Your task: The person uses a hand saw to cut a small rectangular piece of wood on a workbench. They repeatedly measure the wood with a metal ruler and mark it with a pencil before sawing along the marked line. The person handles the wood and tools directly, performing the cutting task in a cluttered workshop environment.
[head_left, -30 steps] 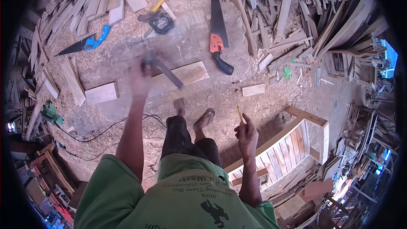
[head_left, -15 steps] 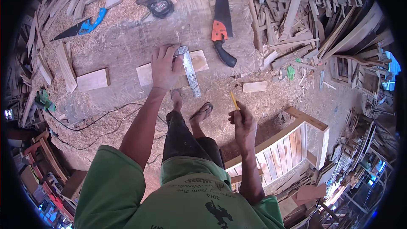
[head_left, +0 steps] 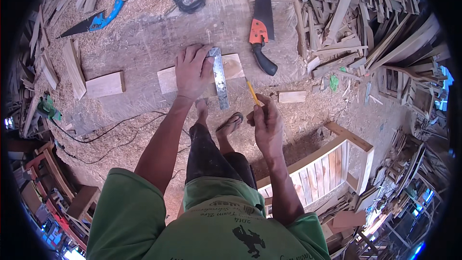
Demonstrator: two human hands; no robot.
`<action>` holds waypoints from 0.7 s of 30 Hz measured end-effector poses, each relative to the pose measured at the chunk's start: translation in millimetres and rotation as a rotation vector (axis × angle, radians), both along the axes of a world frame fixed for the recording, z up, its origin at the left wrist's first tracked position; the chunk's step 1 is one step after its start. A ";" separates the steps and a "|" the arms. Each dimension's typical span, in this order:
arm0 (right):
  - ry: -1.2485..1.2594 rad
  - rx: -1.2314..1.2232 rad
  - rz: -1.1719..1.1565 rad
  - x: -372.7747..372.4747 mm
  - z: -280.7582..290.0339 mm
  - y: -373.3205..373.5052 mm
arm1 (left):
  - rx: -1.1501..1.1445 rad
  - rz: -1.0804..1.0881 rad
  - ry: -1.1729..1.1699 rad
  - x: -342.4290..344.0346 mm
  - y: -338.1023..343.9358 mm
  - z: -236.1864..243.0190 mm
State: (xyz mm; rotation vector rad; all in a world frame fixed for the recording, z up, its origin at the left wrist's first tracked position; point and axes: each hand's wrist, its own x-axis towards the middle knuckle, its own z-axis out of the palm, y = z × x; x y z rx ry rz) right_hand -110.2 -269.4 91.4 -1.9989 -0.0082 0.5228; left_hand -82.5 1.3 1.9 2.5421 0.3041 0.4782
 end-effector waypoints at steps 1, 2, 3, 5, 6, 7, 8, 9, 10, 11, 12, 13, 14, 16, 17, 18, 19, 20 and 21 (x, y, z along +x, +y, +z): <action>-0.020 0.002 -0.008 -1.1 -5.0 0.4 | 0.005 -0.006 -0.016 -0.2 0.8 -1.1; -0.040 0.004 -0.016 -2.1 -8.6 1.3 | 0.011 -0.013 -0.032 -0.6 1.7 -1.9; -0.059 -0.004 -0.010 -3.0 -10.6 2.4 | 0.014 -0.012 -0.026 -1.1 2.5 -2.6; -0.099 -0.023 0.000 -3.5 -14.1 4.0 | 0.017 -0.015 -0.018 -0.1 2.3 -4.7; -0.115 -0.022 0.003 -3.3 -15.9 5.5 | 0.009 -0.017 -0.019 0.1 2.5 -5.3; -0.131 -0.019 0.007 -3.0 -18.1 7.8 | 0.002 -0.019 -0.019 0.0 2.5 -5.2; -0.147 -0.016 0.010 -2.7 -19.3 10.5 | -0.005 -0.022 -0.020 -0.2 2.5 -5.0; -0.159 -0.027 0.016 -2.8 -19.1 13.8 | 0.002 -0.024 -0.024 -0.5 2.3 -4.6; -0.173 -0.038 0.022 -1.9 -17.0 18.0 | 0.007 -0.025 -0.031 -0.3 2.1 -5.1; -0.188 -0.049 0.029 -1.1 -16.4 21.6 | 0.013 -0.026 -0.037 -0.1 2.0 -5.4; -0.199 -0.046 0.032 0.1 -17.8 24.1 | 0.013 -0.029 -0.034 0.1 1.9 -5.7; -0.211 -0.044 0.036 1.9 -19.5 26.5 | 0.014 -0.031 -0.032 0.5 1.9 -6.2; -0.223 -0.042 0.040 3.3 -20.8 29.0 | 0.014 -0.032 -0.030 0.7 1.6 -6.7; -0.236 -0.053 0.036 4.5 -21.8 36.1 | 0.020 -0.031 -0.039 0.6 1.8 -6.6; -0.244 -0.057 0.036 5.7 -22.1 39.9 | 0.024 -0.029 -0.044 0.5 1.9 -6.3; -0.259 -0.084 0.055 7.8 -21.5 43.2 | 0.035 -0.029 -0.044 0.4 2.2 -6.0; -0.276 -0.110 0.076 11.2 -20.0 46.7 | 0.046 -0.027 -0.046 0.1 3.0 -6.8; -0.293 -0.137 0.098 14.8 -19.5 50.5 | 0.056 -0.025 -0.047 0.0 3.6 -7.7; -0.313 -0.173 0.112 18.9 -20.5 55.2 | 0.061 -0.024 -0.051 0.3 3.8 -8.9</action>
